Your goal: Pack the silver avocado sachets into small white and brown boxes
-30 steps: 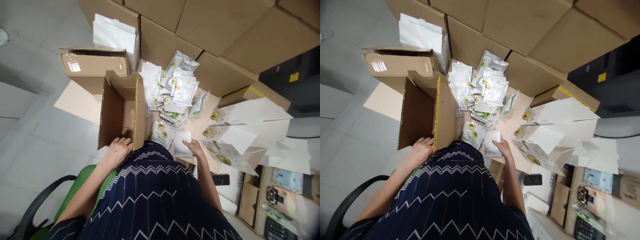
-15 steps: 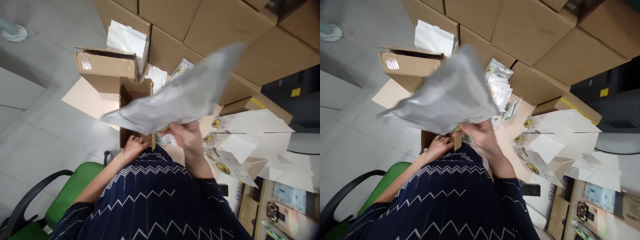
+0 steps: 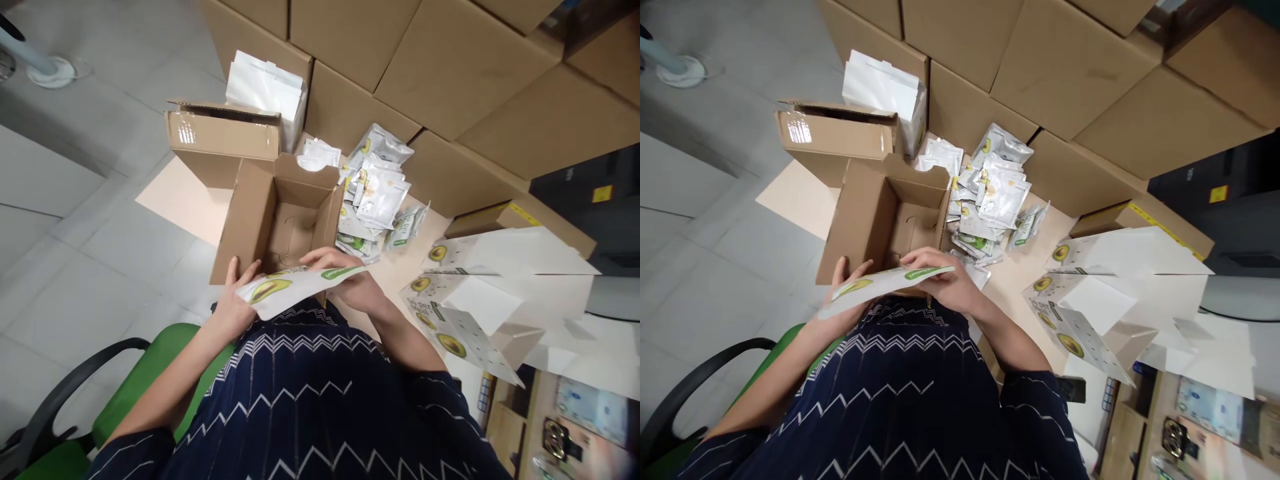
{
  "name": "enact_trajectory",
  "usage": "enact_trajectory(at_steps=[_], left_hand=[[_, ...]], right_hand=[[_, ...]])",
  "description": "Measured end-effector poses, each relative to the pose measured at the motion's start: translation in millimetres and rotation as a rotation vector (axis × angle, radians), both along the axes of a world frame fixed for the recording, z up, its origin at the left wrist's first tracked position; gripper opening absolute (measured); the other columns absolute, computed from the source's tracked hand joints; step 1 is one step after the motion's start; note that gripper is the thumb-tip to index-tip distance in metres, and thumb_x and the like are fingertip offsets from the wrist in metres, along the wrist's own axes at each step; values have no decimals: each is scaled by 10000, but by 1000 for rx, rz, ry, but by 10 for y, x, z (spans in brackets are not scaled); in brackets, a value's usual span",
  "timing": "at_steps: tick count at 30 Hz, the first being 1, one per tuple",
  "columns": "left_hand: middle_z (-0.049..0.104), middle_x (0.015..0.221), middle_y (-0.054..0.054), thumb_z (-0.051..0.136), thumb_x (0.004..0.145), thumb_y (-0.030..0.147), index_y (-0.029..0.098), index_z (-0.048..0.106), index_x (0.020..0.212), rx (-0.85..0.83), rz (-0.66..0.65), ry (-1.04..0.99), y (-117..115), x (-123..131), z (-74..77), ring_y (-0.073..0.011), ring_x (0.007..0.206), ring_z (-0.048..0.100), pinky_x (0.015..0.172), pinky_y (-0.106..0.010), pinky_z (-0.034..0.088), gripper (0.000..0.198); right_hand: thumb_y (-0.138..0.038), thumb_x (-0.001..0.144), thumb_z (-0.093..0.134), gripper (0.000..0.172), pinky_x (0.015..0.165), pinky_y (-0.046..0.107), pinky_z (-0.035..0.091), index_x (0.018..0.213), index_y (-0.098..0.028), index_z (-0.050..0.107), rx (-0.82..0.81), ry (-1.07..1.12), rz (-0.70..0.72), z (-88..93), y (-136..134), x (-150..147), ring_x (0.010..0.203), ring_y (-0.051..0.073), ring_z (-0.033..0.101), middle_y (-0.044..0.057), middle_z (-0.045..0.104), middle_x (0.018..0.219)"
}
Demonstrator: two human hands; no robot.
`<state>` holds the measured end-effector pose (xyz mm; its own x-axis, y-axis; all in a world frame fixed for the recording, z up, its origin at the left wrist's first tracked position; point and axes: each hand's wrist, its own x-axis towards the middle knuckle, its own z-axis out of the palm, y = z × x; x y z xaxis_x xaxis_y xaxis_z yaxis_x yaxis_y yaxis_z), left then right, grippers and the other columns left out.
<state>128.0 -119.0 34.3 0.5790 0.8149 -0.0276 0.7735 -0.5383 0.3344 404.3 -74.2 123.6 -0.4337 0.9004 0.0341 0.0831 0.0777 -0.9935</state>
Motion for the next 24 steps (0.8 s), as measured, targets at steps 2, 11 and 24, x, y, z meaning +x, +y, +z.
enact_trajectory(at_steps=[2,11,24], left_hand=[[721,1089,-46,466,948,157,259,699,1114,43,-15,64,50,-65,-11,-306,1354,495,1224,-705,143,304],[652,959,-85,665,894,453,195,620,804,123,272,-230,80,-78,-3,-237,1005,675,834,-352,588,277],[754,1059,-39,495,992,264,214,662,1097,-99,112,-376,199,-105,283,-170,987,714,873,-297,585,203]], right_hand=[[-340,859,750,103,854,351,532,876,-240,736,88,-160,-72,-27,-35,69,938,169,660,46,687,1032],[-207,903,634,119,711,286,488,828,-219,726,115,-308,-148,-333,-122,-133,758,145,636,20,692,820],[-262,902,682,238,845,329,506,1132,-241,741,-83,-564,286,-367,24,-204,988,203,699,57,761,1116]])
